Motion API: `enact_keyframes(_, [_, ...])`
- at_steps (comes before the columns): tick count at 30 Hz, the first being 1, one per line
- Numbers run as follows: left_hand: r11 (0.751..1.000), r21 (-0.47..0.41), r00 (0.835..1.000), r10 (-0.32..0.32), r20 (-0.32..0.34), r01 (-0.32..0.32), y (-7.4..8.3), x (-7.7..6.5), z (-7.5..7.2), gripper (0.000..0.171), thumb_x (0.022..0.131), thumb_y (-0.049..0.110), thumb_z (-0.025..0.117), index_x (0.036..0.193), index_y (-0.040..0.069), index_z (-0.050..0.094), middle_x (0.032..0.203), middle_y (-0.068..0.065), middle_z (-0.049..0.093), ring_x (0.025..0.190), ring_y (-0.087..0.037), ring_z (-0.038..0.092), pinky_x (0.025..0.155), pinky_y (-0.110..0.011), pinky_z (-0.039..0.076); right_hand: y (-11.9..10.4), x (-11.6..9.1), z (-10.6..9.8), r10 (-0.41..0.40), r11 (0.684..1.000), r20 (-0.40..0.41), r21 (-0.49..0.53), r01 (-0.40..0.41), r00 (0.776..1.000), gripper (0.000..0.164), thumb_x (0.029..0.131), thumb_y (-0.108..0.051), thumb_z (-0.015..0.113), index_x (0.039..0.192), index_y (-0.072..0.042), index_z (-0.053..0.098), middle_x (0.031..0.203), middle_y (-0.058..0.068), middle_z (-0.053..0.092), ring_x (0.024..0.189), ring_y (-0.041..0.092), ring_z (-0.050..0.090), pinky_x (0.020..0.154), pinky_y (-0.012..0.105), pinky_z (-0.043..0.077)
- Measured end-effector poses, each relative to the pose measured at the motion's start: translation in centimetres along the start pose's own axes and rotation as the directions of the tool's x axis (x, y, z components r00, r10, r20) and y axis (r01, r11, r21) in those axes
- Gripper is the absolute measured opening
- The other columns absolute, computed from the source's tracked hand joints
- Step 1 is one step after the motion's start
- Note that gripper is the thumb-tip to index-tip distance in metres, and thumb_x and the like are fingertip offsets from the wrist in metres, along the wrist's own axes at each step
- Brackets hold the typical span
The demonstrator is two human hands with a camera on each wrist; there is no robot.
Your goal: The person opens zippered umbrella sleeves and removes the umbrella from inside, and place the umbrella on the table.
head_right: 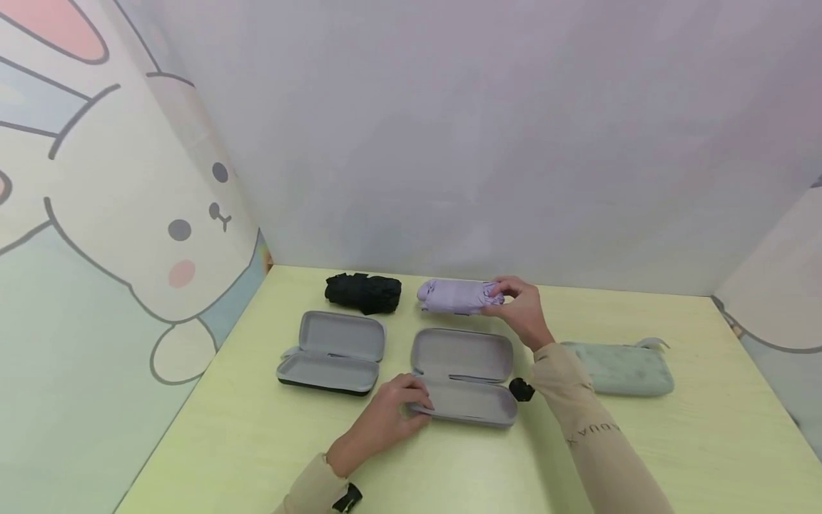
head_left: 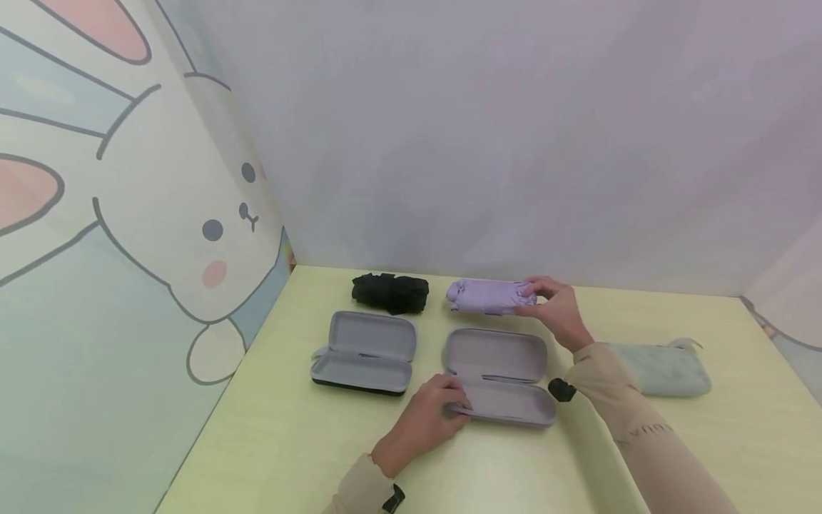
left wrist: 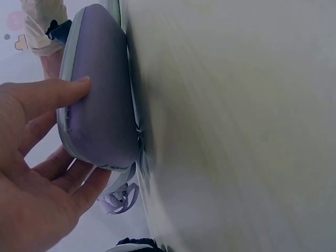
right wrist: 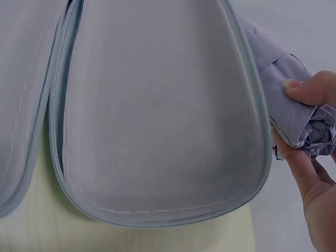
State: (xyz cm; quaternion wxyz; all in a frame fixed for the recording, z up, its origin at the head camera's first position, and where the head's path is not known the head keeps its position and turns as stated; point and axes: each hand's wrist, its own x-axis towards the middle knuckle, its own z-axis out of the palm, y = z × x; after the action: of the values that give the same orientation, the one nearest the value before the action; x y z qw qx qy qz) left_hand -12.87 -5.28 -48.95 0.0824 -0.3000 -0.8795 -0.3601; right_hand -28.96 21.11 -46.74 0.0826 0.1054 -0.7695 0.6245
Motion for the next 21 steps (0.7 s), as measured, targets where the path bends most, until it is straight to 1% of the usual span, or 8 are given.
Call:
enact_keyframes(6, [1.0, -0.008, 1.0, -0.013, 0.01, 0.013, -0.1, 0.1, 0.1, 0.01, 0.075, 0.008, 0.078, 0.08, 0.014, 0.072, 0.094, 0.005, 0.057, 0.092, -0.009, 0.053, 0.084, -0.022, 0.045, 1.0, 0.6, -0.1, -0.001, 1.0, 0.029, -0.022, 0.002, 1.0, 0.031, 0.064, 0.006, 0.081, 0.088, 0.012, 0.062, 0.111, 0.018, 0.059, 0.098, 0.015, 0.055, 0.082, 0.022, 0.046])
enact_keyframes(10, [1.0, -0.017, 1.0, -0.012, 0.014, 0.012, -0.1, 0.2, 0.1, 0.01, 0.075, 0.008, 0.078, 0.08, 0.014, 0.072, 0.094, 0.005, 0.058, 0.092, -0.009, 0.053, 0.084, -0.021, 0.044, 1.6, 0.9, -0.4, 0.001, 1.0, 0.046, -0.026, 0.0, 0.999, 0.031, 0.064, 0.011, 0.078, 0.088, 0.013, 0.059, 0.115, 0.022, 0.058, 0.097, 0.014, 0.056, 0.077, 0.019, 0.047])
enact_keyframes(13, [1.0, -0.017, 1.0, 0.0, 0.011, 0.001, 0.0, 0.3, 0.0, 0.011, 0.074, 0.007, 0.078, 0.079, 0.013, 0.071, 0.093, 0.004, 0.057, 0.091, -0.01, 0.053, 0.084, -0.022, 0.044, 1.9, 1.0, -0.5, -0.003, 0.999, 0.075, -0.039, 0.006, 0.997, 0.028, 0.067, 0.014, 0.073, 0.088, 0.013, 0.056, 0.119, 0.024, 0.057, 0.096, 0.02, 0.058, 0.071, 0.018, 0.049])
enact_keyframes(16, [1.0, -0.008, 1.0, 0.001, 0.01, -0.001, 0.0, 0.4, -0.1, 0.011, 0.073, 0.006, 0.078, 0.078, 0.012, 0.071, 0.093, 0.003, 0.056, 0.091, -0.011, 0.053, 0.084, -0.023, 0.044, 2.4, 1.1, -0.6, 0.003, 0.994, 0.123, -0.113, 0.011, 0.992, 0.024, 0.07, 0.012, 0.072, 0.087, 0.01, 0.054, 0.125, 0.025, 0.055, 0.096, 0.029, 0.059, 0.068, 0.017, 0.048])
enact_keyframes(18, [1.0, 0.006, 1.0, -0.008, 0.018, 0.008, 0.0, 0.4, -0.2, 0.01, 0.074, 0.006, 0.078, 0.077, 0.012, 0.07, 0.093, 0.003, 0.056, 0.092, -0.012, 0.052, 0.085, -0.023, 0.044, 2.9, 1.1, -0.5, 0.023, 0.983, 0.154, -0.182, 0.006, 0.988, 0.023, 0.072, 0.01, 0.072, 0.086, 0.008, 0.054, 0.129, 0.025, 0.053, 0.098, 0.035, 0.06, 0.07, 0.018, 0.048])
enact_keyframes(19, [1.0, 0.014, 1.0, -0.015, 0.024, 0.014, 0.1, 0.4, -0.2, 0.01, 0.074, 0.006, 0.078, 0.077, 0.012, 0.07, 0.093, 0.003, 0.056, 0.092, -0.012, 0.052, 0.085, -0.022, 0.044, 3.0, 1.1, -0.5, 0.031, 0.976, 0.163, -0.216, 0.005, 0.986, 0.023, 0.072, 0.009, 0.072, 0.086, 0.006, 0.054, 0.13, 0.025, 0.052, 0.099, 0.038, 0.06, 0.072, 0.02, 0.048])
enact_keyframes(21, [0.999, 0.036, 0.999, -0.028, 0.033, 0.027, 0.1, 0.5, -0.2, 0.011, 0.074, 0.007, 0.078, 0.076, 0.013, 0.069, 0.094, 0.003, 0.056, 0.094, -0.012, 0.053, 0.086, -0.022, 0.044, 3.3, 1.0, -0.4, 0.048, 0.966, 0.174, -0.259, -0.002, 0.984, 0.021, 0.072, 0.009, 0.071, 0.085, 0.005, 0.054, 0.133, 0.026, 0.049, 0.106, 0.041, 0.057, 0.08, 0.028, 0.051])
